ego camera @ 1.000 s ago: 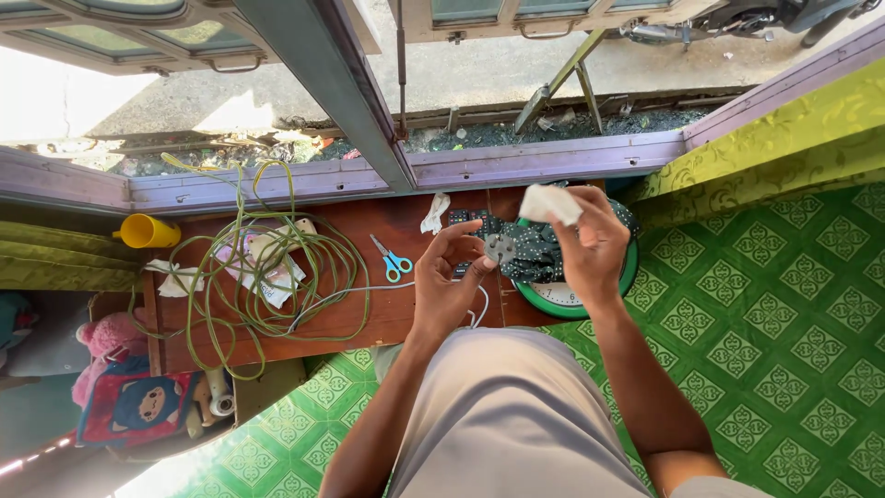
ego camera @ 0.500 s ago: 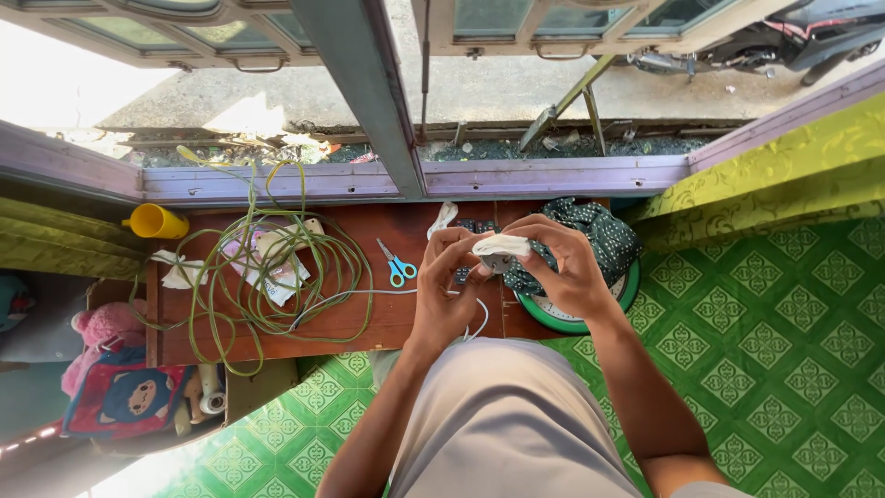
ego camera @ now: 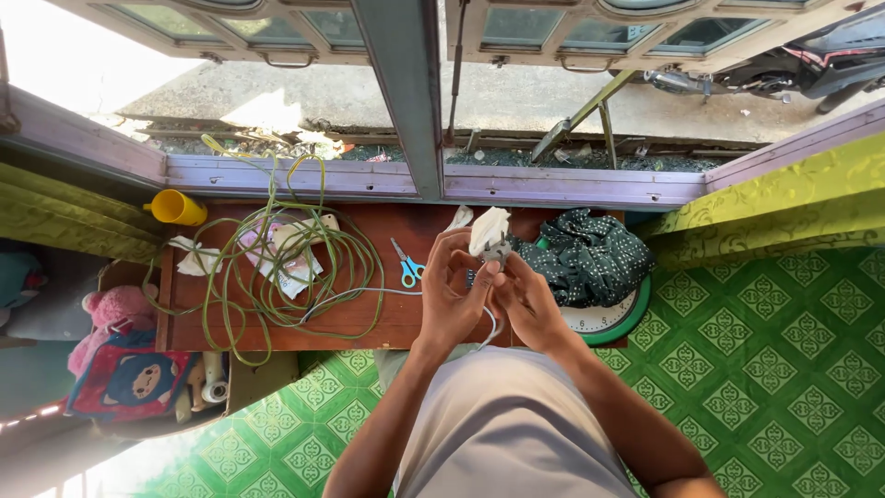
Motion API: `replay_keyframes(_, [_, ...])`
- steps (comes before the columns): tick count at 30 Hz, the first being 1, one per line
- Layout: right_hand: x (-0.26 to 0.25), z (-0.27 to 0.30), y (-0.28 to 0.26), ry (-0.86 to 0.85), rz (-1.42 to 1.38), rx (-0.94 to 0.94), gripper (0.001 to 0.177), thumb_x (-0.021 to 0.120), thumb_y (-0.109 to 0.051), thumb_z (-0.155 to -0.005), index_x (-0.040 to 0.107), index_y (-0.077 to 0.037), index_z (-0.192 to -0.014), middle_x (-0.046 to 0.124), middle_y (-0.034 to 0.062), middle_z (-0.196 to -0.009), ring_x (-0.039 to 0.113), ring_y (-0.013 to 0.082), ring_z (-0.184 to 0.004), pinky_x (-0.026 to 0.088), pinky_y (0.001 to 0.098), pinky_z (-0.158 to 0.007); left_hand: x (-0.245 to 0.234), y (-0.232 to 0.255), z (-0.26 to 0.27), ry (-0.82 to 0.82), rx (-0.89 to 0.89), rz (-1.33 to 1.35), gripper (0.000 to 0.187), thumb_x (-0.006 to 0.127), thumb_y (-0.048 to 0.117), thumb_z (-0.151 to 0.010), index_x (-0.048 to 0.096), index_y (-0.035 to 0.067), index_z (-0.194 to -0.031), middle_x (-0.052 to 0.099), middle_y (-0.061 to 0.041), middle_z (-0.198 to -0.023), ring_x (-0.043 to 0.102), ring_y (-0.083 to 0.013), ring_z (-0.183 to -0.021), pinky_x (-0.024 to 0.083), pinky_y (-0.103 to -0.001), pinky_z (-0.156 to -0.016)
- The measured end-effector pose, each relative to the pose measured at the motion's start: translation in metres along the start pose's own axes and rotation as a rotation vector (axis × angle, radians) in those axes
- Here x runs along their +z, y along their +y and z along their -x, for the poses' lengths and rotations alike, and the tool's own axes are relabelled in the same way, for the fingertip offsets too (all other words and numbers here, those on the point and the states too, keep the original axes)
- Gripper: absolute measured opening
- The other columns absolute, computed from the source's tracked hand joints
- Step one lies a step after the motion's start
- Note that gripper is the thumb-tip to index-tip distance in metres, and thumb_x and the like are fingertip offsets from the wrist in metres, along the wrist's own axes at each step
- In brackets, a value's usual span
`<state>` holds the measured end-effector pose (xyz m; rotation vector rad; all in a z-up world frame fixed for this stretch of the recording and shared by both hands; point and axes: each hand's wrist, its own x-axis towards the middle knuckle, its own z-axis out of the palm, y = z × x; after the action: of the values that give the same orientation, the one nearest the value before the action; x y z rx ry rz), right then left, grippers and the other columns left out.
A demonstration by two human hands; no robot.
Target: Insulating or cleaning an electrical plug using a small cloth.
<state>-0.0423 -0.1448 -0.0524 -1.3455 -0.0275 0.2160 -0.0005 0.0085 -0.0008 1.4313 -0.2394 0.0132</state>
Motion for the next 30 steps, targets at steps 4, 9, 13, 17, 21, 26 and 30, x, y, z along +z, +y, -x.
replay_keyframes(4, [-0.005, -0.001, -0.021, 0.054, 0.467, -0.065, 0.023, 0.05, -0.024, -0.111, 0.054, -0.002, -0.105, 0.061, 0.0018, -0.072, 0.053, 0.0134, -0.059, 0.046, 0.0309, -0.056, -0.021, -0.007, 0.001, -0.084, 0.013, -0.007, 0.03, 0.061, 0.007, -0.1, 0.061, -0.005, -0.128, 0.061, -0.01, -0.129, 0.068, -0.0145, -0.1, 0.055, -0.028, -0.091])
replay_keyframes(9, [0.003, -0.002, -0.044, 0.052, 0.662, -0.174, 0.02, 0.058, -0.021, -0.106, 0.059, -0.001, -0.104, 0.056, 0.0075, -0.068, 0.049, 0.0184, -0.057, 0.044, 0.0319, -0.056, -0.04, 0.005, -0.009, -0.116, 0.007, -0.018, 0.022, 0.06, 0.012, -0.107, 0.07, -0.005, -0.118, 0.068, -0.011, -0.116, 0.064, -0.0162, -0.103, 0.051, -0.03, -0.093])
replay_keyframes(13, [0.01, -0.004, -0.053, 0.078, 0.694, -0.157, 0.022, 0.061, -0.019, -0.1, 0.064, -0.001, -0.113, 0.054, 0.0086, -0.064, 0.049, 0.0185, -0.051, 0.042, 0.033, -0.051, -0.043, 0.028, -0.02, -0.103, -0.042, -0.139, 0.02, 0.074, 0.015, -0.094, 0.077, 0.001, -0.109, 0.071, -0.007, -0.103, 0.067, -0.013, -0.089, 0.056, -0.029, -0.076])
replay_keyframes(17, [0.011, -0.006, -0.064, 0.085, 0.719, -0.118, 0.025, 0.062, -0.018, -0.098, 0.065, -0.001, -0.116, 0.054, 0.0076, -0.061, 0.049, 0.0176, -0.049, 0.041, 0.0331, -0.049, -0.047, 0.034, -0.027, -0.084, -0.057, -0.29, 0.019, 0.083, 0.015, -0.085, 0.079, 0.002, -0.098, 0.073, -0.006, -0.097, 0.069, -0.0119, -0.086, 0.056, -0.029, -0.074])
replay_keyframes(21, [0.008, -0.007, -0.073, 0.045, 0.764, -0.129, 0.029, 0.061, -0.019, -0.097, 0.065, -0.001, -0.12, 0.051, 0.0068, -0.06, 0.048, 0.0167, -0.049, 0.04, 0.0322, -0.049, -0.05, 0.035, -0.032, -0.159, -0.146, -0.319, 0.016, 0.086, 0.01, -0.081, 0.077, 0.001, -0.089, 0.072, -0.004, -0.09, 0.068, -0.0105, -0.081, 0.054, -0.027, -0.076])
replay_keyframes(26, [-0.004, -0.005, -0.049, -0.035, 0.576, -0.08, 0.033, 0.056, -0.025, -0.102, 0.069, 0.0, -0.119, 0.044, 0.0023, -0.061, 0.042, 0.0121, -0.054, 0.034, 0.0294, -0.051, -0.051, 0.002, -0.024, -0.186, -0.034, -0.223, 0.019, 0.083, -0.001, -0.084, 0.065, -0.002, -0.089, 0.068, -0.003, -0.093, 0.065, -0.0109, -0.088, 0.052, -0.027, -0.083])
replay_keyframes(30, [-0.013, -0.009, -0.023, -0.103, 0.029, 0.107, 0.039, 0.051, -0.028, -0.106, 0.07, 0.005, -0.114, 0.041, -0.0039, -0.062, 0.03, 0.0067, -0.055, 0.023, 0.0271, -0.05, -0.041, -0.021, -0.009, -0.06, -0.188, 0.318, 0.011, 0.077, -0.003, -0.092, 0.068, -0.003, -0.096, 0.061, -0.002, -0.104, 0.06, -0.0097, -0.095, 0.051, -0.027, -0.084])
